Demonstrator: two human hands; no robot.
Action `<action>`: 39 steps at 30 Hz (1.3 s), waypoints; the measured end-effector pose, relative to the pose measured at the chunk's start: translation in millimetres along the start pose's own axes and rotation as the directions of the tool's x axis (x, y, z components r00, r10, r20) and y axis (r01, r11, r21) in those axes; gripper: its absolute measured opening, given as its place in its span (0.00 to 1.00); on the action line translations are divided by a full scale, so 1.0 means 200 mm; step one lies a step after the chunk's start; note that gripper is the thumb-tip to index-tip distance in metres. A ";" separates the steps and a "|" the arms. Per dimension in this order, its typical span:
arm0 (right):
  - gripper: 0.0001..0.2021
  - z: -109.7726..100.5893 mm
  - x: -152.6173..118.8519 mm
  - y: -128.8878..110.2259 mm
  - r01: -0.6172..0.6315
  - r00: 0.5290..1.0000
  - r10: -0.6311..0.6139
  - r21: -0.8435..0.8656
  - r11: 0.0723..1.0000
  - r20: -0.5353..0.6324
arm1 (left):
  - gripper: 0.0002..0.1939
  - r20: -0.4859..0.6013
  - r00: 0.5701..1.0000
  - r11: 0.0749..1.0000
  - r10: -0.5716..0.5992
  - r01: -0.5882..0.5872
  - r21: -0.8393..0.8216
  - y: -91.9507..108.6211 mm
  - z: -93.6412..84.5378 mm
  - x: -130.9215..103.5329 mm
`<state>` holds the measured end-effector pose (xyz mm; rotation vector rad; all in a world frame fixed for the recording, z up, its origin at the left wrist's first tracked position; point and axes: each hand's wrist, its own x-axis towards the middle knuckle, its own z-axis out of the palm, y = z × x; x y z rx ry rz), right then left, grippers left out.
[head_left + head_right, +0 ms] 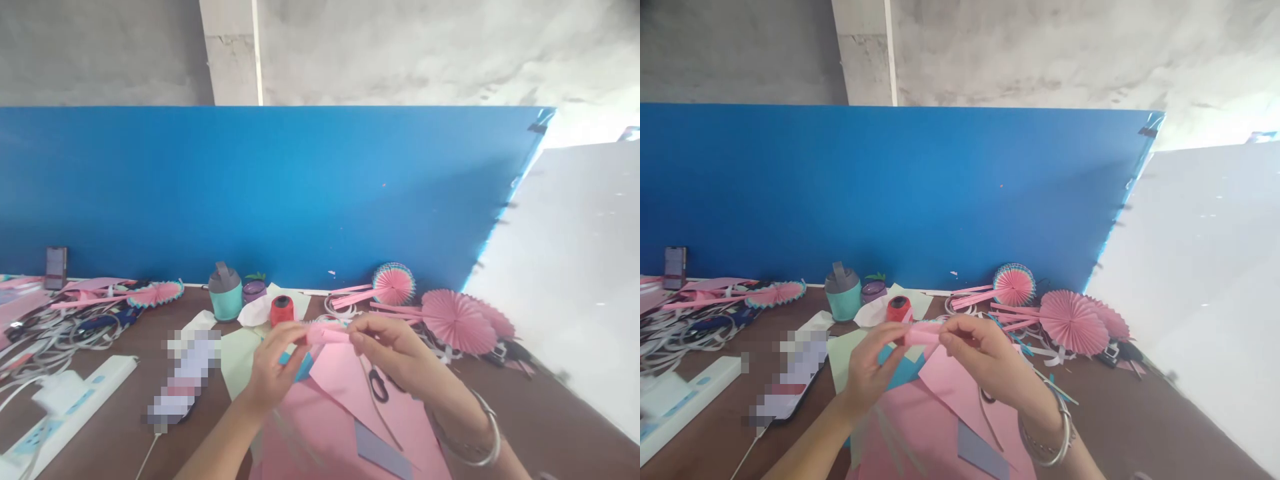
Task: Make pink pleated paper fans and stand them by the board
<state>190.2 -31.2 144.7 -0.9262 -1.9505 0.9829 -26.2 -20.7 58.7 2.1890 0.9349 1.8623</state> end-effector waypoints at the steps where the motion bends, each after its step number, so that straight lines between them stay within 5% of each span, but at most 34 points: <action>1: 0.15 -0.02 -0.01 0.00 -0.028 0.999 0.026 -0.088 0.996 -0.028 | 0.13 0.051 0.998 0.999 0.046 -0.047 0.023 0.01 0.01 -0.01; 6: 0.13 -0.03 -0.02 0.00 -0.050 0.998 0.037 -0.365 0.930 -0.044 | 0.15 0.173 0.983 0.997 0.064 -0.071 0.037 0.03 0.06 -0.04; 11: 0.14 0.01 -0.02 0.01 -0.079 0.997 0.065 -0.477 0.875 -0.046 | 0.14 0.159 0.986 0.999 0.042 -0.046 0.026 0.05 0.07 -0.05; 27: 0.10 0.00 -0.01 0.03 -0.169 0.984 0.171 -0.485 0.858 -0.040 | 0.11 0.147 0.989 1.000 -0.011 0.009 0.017 0.06 0.09 -0.06; 39: 0.10 -0.06 0.00 0.02 -0.194 0.964 0.251 -0.422 0.886 0.085 | 0.14 0.197 0.980 0.999 0.026 -0.020 -0.034 0.07 0.09 -0.06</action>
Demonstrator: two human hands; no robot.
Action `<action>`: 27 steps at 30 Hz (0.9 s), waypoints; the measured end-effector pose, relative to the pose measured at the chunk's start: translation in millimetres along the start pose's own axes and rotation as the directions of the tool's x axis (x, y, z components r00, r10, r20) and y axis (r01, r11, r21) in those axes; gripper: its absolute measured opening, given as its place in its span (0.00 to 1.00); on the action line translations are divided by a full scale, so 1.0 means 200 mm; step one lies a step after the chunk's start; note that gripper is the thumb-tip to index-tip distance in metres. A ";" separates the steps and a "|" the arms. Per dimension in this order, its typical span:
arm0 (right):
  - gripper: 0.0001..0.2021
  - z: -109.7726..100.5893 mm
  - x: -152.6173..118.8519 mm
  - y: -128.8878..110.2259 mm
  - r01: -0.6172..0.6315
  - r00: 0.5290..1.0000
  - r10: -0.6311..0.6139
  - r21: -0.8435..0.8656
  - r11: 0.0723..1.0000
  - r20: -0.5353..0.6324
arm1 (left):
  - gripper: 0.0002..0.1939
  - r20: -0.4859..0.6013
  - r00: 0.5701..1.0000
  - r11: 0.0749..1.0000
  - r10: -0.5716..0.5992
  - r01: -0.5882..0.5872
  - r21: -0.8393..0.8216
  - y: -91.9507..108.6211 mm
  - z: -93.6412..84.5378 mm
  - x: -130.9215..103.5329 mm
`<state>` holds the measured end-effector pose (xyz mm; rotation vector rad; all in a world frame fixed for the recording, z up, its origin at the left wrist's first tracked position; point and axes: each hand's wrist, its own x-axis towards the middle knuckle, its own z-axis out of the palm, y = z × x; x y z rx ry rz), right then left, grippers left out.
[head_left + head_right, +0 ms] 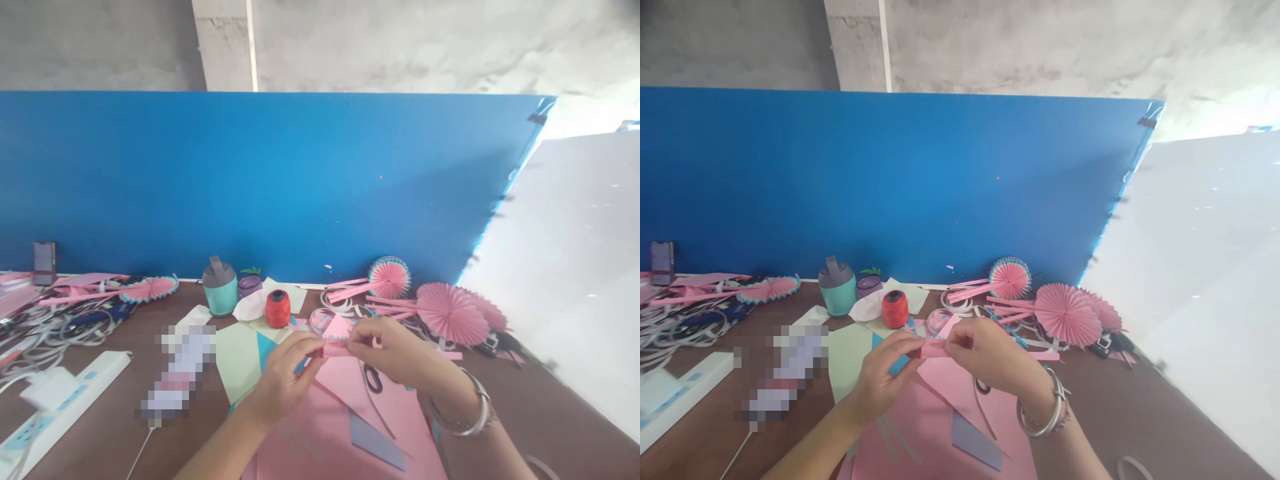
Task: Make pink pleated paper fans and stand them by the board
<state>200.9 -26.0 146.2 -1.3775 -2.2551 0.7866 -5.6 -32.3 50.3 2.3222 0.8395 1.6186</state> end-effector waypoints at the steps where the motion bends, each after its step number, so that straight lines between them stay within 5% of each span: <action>1: 0.10 -0.01 0.00 0.00 0.003 1.000 -0.003 0.010 1.000 0.018 | 0.14 0.000 1.000 1.000 0.005 -0.005 0.001 0.00 0.00 0.00; 6: 0.09 -0.03 -0.01 0.00 0.012 0.997 -0.017 0.057 0.998 0.079 | 0.15 0.015 1.000 1.000 0.014 -0.014 0.001 0.00 0.00 0.01; 22: 0.11 0.01 0.01 0.01 -0.034 0.999 0.034 -0.052 0.998 0.009 | 0.15 0.005 1.000 1.000 0.014 -0.014 0.015 0.01 0.01 0.00; 27: 0.11 0.03 0.02 0.03 -0.002 1.000 0.001 -0.076 0.997 -0.019 | 0.18 -0.012 0.995 0.994 0.100 -0.099 0.038 -0.01 0.01 -0.01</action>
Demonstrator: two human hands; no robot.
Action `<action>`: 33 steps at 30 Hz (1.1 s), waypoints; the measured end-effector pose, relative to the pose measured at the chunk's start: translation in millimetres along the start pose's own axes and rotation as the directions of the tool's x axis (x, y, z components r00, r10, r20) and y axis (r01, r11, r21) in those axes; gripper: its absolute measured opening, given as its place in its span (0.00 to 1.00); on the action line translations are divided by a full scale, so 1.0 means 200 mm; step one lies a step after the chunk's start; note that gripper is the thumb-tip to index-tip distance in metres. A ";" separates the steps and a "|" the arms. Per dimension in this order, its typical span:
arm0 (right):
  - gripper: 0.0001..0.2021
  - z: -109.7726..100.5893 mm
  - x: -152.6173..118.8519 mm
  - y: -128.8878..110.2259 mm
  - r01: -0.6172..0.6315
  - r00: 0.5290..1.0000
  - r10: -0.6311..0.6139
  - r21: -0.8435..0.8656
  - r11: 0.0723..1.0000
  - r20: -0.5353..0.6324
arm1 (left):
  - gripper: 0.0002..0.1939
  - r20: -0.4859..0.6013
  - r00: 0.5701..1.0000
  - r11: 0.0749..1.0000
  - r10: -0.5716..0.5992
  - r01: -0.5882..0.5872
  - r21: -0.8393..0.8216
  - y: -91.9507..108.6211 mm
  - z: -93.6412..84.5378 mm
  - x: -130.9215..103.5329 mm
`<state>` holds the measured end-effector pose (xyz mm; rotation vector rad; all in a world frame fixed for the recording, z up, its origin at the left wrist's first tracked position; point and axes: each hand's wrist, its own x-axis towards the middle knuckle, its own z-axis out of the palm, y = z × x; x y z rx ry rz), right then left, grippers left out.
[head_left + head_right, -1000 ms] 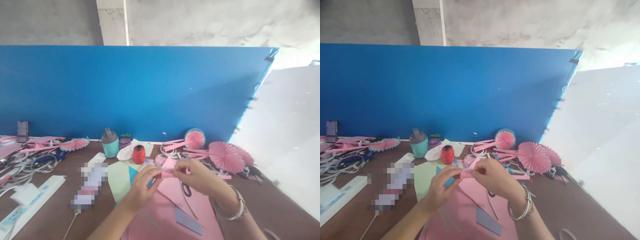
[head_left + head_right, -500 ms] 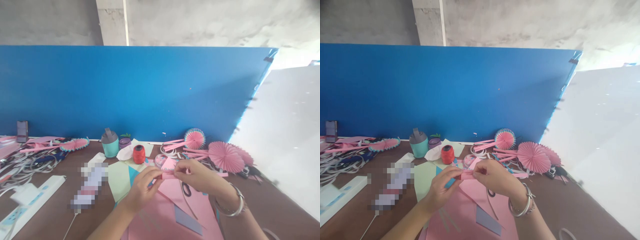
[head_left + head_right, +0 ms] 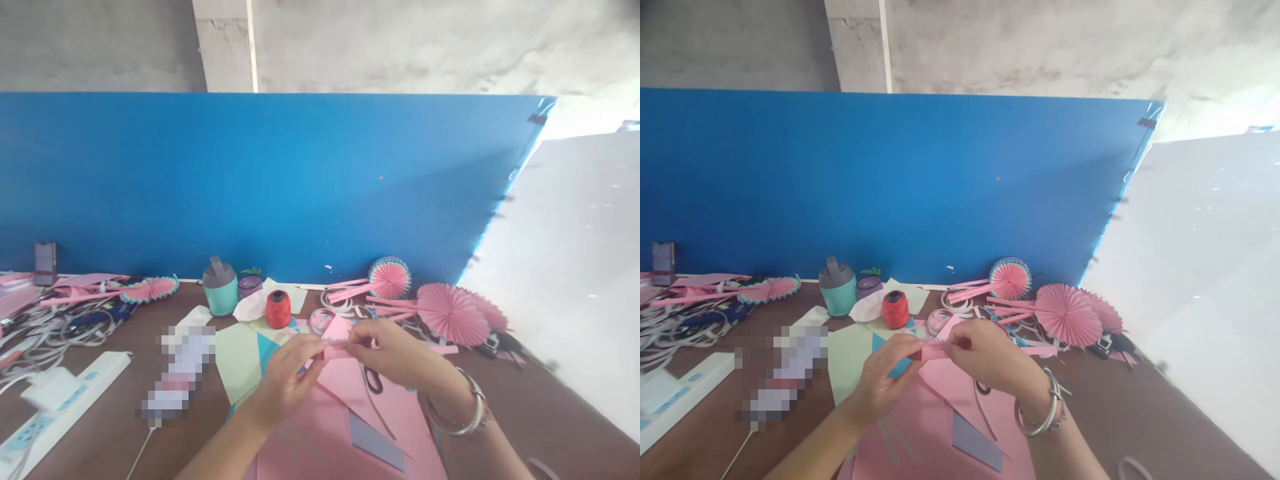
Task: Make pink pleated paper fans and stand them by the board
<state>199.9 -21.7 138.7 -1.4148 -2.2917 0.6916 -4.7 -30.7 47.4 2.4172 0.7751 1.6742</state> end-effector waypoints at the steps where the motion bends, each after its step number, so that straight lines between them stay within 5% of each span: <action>1: 0.11 0.00 0.00 0.00 0.013 1.000 -0.013 -0.004 1.000 -0.006 | 0.18 0.010 1.000 1.000 0.025 -0.025 0.009 0.00 0.00 0.00; 6: 0.11 0.01 0.00 0.01 0.016 1.000 -0.016 -0.017 1.000 -0.014 | 0.18 0.068 0.990 0.988 0.127 -0.132 0.076 0.01 -0.02 0.01; 14: 0.04 0.00 -0.01 -0.06 -0.079 0.992 0.079 -0.002 0.997 -0.098 | 0.18 -0.002 0.985 0.972 0.173 -0.171 0.159 0.00 -0.02 -0.01; 22: 0.14 -0.02 -0.02 -0.10 -0.136 0.979 0.119 -0.100 0.986 -0.164 | 0.18 -0.045 0.991 0.987 0.130 -0.125 0.102 -0.02 -0.01 -0.03; 33: 0.14 -0.02 0.04 0.05 0.027 0.991 -0.015 0.086 0.996 -0.135 | 0.17 -0.157 0.986 0.998 0.056 -0.056 0.002 -0.01 -0.01 -0.02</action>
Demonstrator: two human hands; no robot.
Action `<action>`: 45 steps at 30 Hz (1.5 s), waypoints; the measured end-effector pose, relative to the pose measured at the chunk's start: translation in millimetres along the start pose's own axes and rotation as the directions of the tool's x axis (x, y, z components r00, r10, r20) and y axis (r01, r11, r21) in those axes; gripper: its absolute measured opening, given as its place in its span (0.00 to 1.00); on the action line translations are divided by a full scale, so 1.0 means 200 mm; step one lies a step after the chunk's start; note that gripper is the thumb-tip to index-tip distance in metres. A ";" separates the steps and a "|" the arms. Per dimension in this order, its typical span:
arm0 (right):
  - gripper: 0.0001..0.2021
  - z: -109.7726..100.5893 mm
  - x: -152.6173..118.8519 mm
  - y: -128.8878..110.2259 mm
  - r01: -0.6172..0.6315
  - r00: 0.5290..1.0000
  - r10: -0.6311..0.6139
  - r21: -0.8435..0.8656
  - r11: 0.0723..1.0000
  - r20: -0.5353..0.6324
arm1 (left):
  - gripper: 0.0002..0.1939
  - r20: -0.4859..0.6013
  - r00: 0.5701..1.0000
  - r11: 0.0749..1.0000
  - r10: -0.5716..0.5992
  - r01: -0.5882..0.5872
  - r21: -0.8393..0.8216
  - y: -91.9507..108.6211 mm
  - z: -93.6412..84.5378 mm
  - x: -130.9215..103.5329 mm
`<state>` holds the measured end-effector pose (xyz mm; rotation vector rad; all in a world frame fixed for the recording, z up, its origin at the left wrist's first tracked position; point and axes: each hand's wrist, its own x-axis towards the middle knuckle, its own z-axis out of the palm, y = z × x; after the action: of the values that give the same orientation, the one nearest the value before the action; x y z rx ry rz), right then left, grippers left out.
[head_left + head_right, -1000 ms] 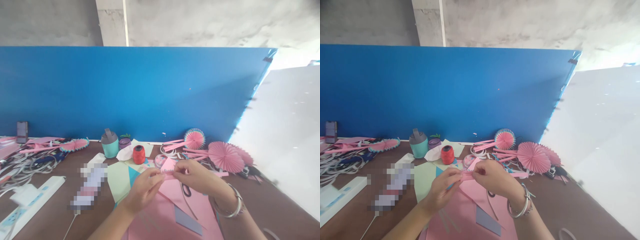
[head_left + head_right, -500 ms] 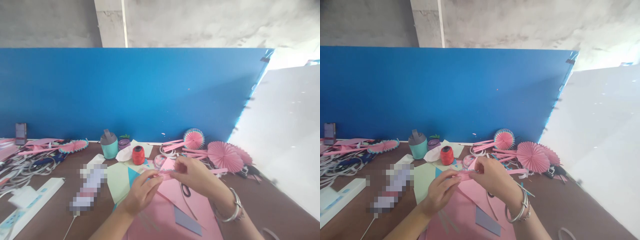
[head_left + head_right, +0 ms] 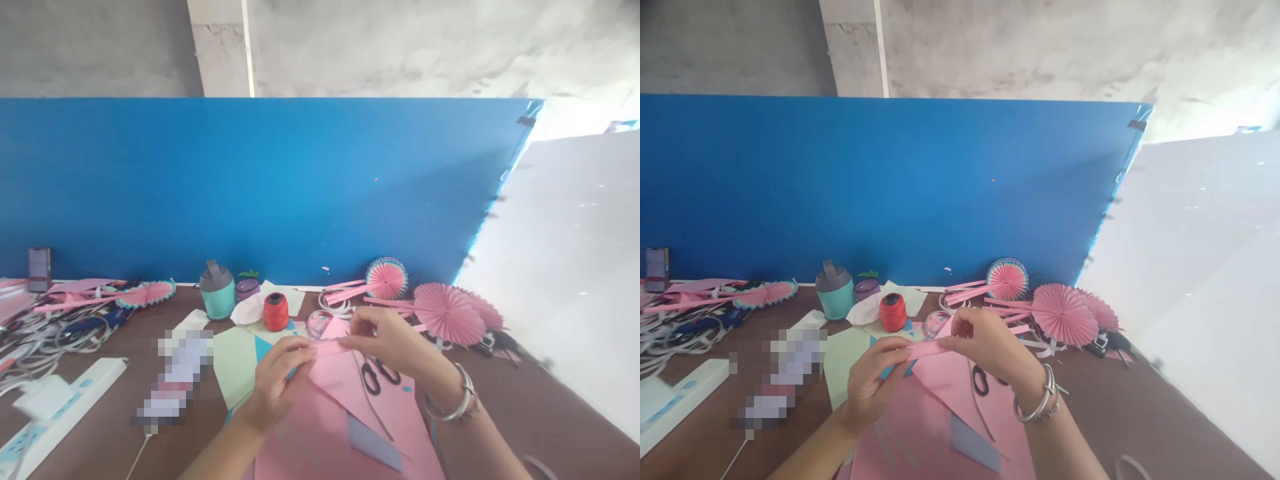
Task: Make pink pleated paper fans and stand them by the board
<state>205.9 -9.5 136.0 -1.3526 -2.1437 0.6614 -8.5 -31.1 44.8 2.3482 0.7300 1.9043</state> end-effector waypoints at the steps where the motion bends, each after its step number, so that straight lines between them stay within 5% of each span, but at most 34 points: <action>1: 0.13 0.00 0.01 0.01 0.026 1.000 -0.026 0.027 0.999 0.001 | 0.17 -0.012 1.000 1.000 -0.012 0.012 -0.007 0.00 0.00 0.00; 4: 0.09 0.01 0.02 0.01 0.138 0.984 -0.131 0.059 0.989 -0.118 | 0.14 -0.089 0.992 0.996 -0.090 0.088 -0.023 0.01 0.00 0.01; 6: 0.05 0.01 0.02 -0.01 0.270 0.896 -0.262 -0.026 0.962 -0.358 | 0.10 -0.193 0.959 0.978 -0.209 0.205 -0.040 0.01 0.00 0.03; 9: 0.09 0.00 0.01 -0.04 0.408 0.532 -0.485 -0.292 0.865 -0.695 | 0.06 -0.369 0.809 0.888 -0.458 0.435 -0.149 0.01 -0.02 0.07; 10: 0.11 0.00 0.00 -0.05 0.426 0.428 -0.531 -0.355 0.832 -0.731 | 0.07 -0.416 0.739 0.846 -0.530 0.490 -0.210 0.01 -0.02 0.09; 11: 0.11 0.00 0.00 -0.05 0.444 0.375 -0.558 -0.385 0.809 -0.740 | 0.09 -0.452 0.667 0.804 -0.592 0.526 -0.278 0.01 -0.02 0.11; 13: 0.11 0.02 0.01 -0.05 0.477 0.429 -0.574 -0.365 0.800 -0.698 | 0.14 -0.486 0.545 0.730 -0.683 0.542 -0.417 0.01 -0.03 0.15; 15: 0.10 0.05 0.03 -0.03 0.469 0.591 -0.547 -0.299 0.831 -0.593 | 0.19 -0.473 0.474 0.670 -0.743 0.519 -0.532 0.02 -0.03 0.19; 17: 0.11 0.11 0.06 0.00 0.428 0.721 -0.498 -0.256 0.867 -0.482 | 0.24 -0.438 0.450 0.625 -0.778 0.489 -0.608 0.02 -0.03 0.24; 22: 0.22 0.27 0.12 0.04 0.407 0.791 -0.468 -0.232 0.883 -0.395 | 0.24 -0.421 0.472 0.625 -0.774 0.465 -0.627 0.07 -0.02 0.33; 25: 0.25 0.30 0.11 0.02 0.383 0.767 -0.419 -0.177 0.906 -0.486 | 0.19 -0.450 0.550 0.705 -0.703 0.463 -0.537 0.08 -0.01 0.35; 28: 0.19 0.29 0.08 -0.01 0.356 0.740 -0.280 0.003 0.935 -0.611 | 0.13 -0.487 0.712 0.863 -0.505 0.411 -0.295 0.08 0.02 0.35; 32: 0.26 0.25 0.06 -0.05 0.318 0.812 -0.054 0.363 0.876 -0.581 | 0.11 -0.363 0.920 0.982 -0.147 0.181 0.060 0.04 0.09 0.31; 35: 0.33 0.22 0.08 -0.06 0.310 0.887 0.033 0.646 0.697 -0.461 | 0.15 -0.270 0.963 0.985 0.005 0.041 0.165 0.01 0.14 0.26; 38: 0.32 0.19 0.10 -0.06 0.237 0.936 0.105 0.823 0.517 -0.336 | 0.16 -0.200 0.979 0.977 0.031 0.012 0.211 0.00 0.17 0.22; 45: 0.18 0.16 0.12 -0.01 0.206 0.935 0.177 0.876 0.437 -0.309 | 0.15 -0.096 0.995 0.978 0.008 0.012 0.207 0.00 0.18 0.18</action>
<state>174.8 7.5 117.2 -0.7192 -1.1092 1.2151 29.6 -7.9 68.5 2.3810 0.9839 2.0454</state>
